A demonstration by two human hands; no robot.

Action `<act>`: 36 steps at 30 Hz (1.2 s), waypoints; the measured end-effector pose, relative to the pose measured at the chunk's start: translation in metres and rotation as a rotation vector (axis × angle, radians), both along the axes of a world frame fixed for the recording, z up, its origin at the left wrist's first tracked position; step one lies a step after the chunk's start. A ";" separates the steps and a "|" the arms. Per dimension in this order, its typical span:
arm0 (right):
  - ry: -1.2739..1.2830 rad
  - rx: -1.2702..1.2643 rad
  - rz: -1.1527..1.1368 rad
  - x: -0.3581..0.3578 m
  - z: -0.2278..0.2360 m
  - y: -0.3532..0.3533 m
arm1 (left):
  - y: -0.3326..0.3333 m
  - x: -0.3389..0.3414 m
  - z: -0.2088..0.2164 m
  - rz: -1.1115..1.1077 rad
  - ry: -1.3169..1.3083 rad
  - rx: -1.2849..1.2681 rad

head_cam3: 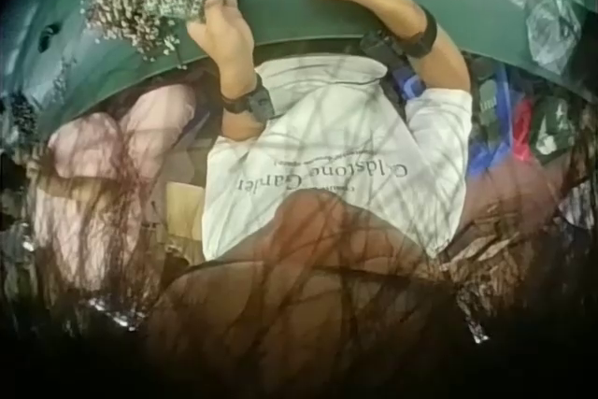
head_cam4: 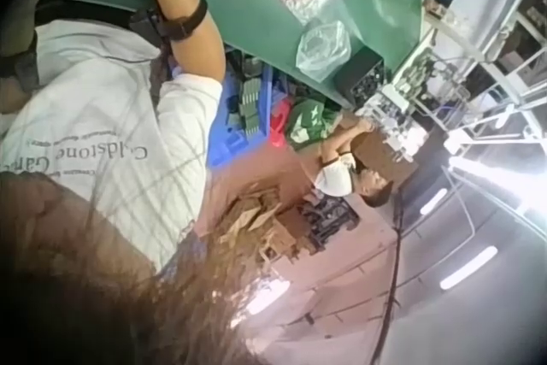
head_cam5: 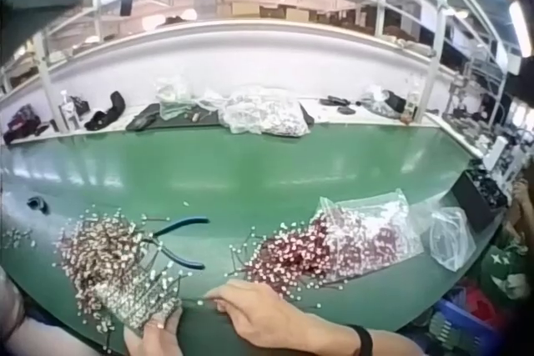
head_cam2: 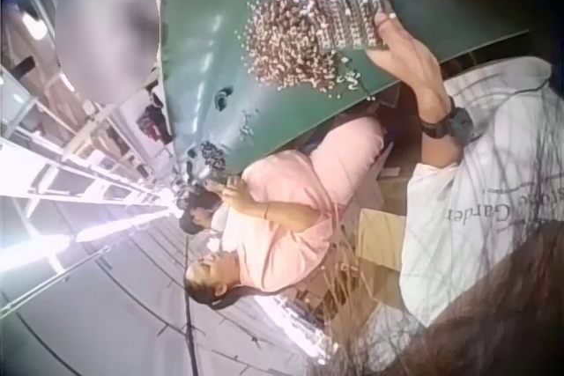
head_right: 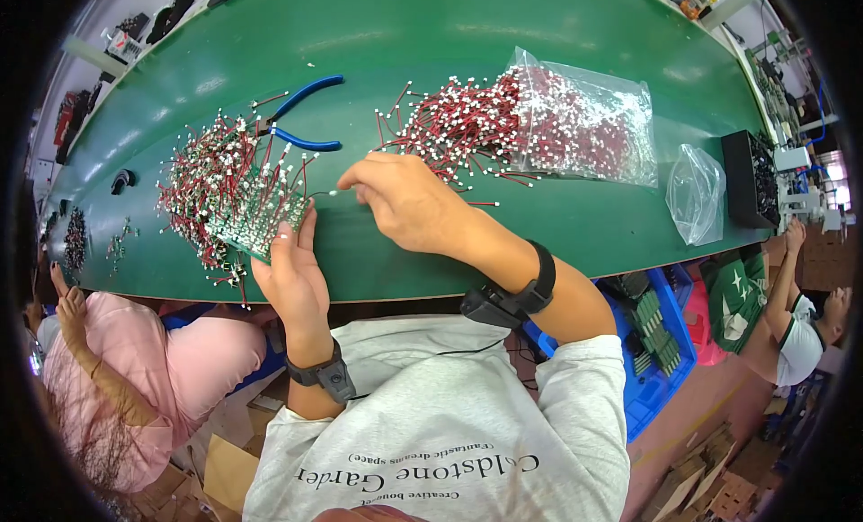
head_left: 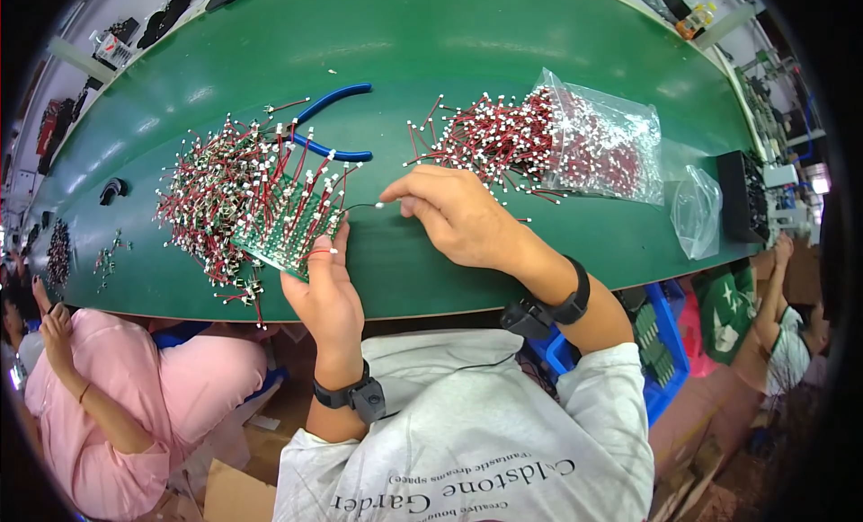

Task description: The person inserts red and white wires into a circuit board by hand, places the completed board into a blue bin, and then retrieves a stack of boards to continue the process.

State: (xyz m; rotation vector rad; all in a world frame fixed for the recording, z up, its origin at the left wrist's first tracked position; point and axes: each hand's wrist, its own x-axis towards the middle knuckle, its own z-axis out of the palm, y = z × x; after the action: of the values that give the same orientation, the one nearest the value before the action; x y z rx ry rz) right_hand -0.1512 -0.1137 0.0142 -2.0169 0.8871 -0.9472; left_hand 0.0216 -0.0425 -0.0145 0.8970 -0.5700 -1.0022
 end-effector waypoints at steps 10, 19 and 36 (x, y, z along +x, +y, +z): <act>-0.030 0.240 0.036 0.005 0.002 0.004 | 0.000 0.002 0.005 -0.102 0.054 0.052; 0.010 -0.046 -0.037 0.011 0.000 0.008 | 0.003 -0.013 -0.001 -0.124 -0.104 0.050; 0.069 -0.255 -0.099 0.011 -0.012 0.014 | 0.010 -0.031 -0.002 -0.096 -0.438 0.002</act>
State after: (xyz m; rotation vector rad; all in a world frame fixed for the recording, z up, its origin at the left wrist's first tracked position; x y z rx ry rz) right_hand -0.1405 -0.0998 0.0025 -2.2494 0.9505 -1.0981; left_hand -0.0097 -0.0325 -0.0165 1.1079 -0.9884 -0.8942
